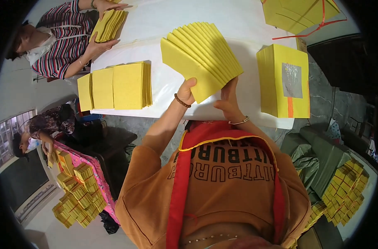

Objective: Stack and organize small yellow square papers with silver foil centers.

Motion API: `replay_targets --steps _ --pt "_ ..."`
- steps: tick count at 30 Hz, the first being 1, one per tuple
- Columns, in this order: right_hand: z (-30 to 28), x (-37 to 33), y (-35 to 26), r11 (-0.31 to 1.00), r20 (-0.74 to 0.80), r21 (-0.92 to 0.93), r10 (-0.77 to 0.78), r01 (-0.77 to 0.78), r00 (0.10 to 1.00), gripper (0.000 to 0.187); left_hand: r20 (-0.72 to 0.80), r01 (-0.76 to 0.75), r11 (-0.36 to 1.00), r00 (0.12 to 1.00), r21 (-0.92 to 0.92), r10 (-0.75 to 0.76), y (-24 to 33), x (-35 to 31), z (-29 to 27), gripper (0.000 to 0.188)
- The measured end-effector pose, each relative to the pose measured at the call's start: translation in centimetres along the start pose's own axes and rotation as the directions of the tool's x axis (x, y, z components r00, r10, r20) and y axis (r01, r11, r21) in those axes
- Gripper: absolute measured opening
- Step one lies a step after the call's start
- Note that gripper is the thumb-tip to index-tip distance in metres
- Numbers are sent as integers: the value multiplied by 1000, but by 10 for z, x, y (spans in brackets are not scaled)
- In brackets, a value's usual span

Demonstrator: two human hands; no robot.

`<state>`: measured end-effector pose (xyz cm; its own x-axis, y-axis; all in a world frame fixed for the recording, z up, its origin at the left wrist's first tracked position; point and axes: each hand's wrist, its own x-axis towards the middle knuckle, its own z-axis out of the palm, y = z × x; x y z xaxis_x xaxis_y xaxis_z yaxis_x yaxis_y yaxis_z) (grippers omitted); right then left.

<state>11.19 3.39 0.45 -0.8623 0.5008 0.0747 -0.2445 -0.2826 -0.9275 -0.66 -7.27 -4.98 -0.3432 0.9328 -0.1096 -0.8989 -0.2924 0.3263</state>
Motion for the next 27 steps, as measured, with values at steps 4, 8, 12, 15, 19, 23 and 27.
replay_targets --steps 4,8,12,15,19,23,27 --pt "2 6 -14 996 -108 -42 77 -82 991 122 40 -121 989 992 79 118 -13 13 28 65" --pt "1 2 -23 1000 -146 19 -4 7 989 117 79 -150 980 987 129 140 -15 14 43 67" --pt "3 5 -35 998 -186 -17 50 -54 981 105 36 -173 975 985 140 169 -18 13 43 67" --pt "-8 10 -26 996 -210 72 67 -53 975 84 -17 -181 960 982 216 188 -25 12 39 66" --pt "-30 11 -23 978 -180 194 108 -72 978 64 51 -191 937 982 294 184 -22 -6 14 69" --pt "-54 -3 -44 915 43 238 327 -327 944 61 -49 -131 888 984 440 170 50 -31 -7 81" --pt "-44 -2 -66 954 244 -37 296 -296 924 72 70 -105 436 993 894 95 115 -13 58 90"
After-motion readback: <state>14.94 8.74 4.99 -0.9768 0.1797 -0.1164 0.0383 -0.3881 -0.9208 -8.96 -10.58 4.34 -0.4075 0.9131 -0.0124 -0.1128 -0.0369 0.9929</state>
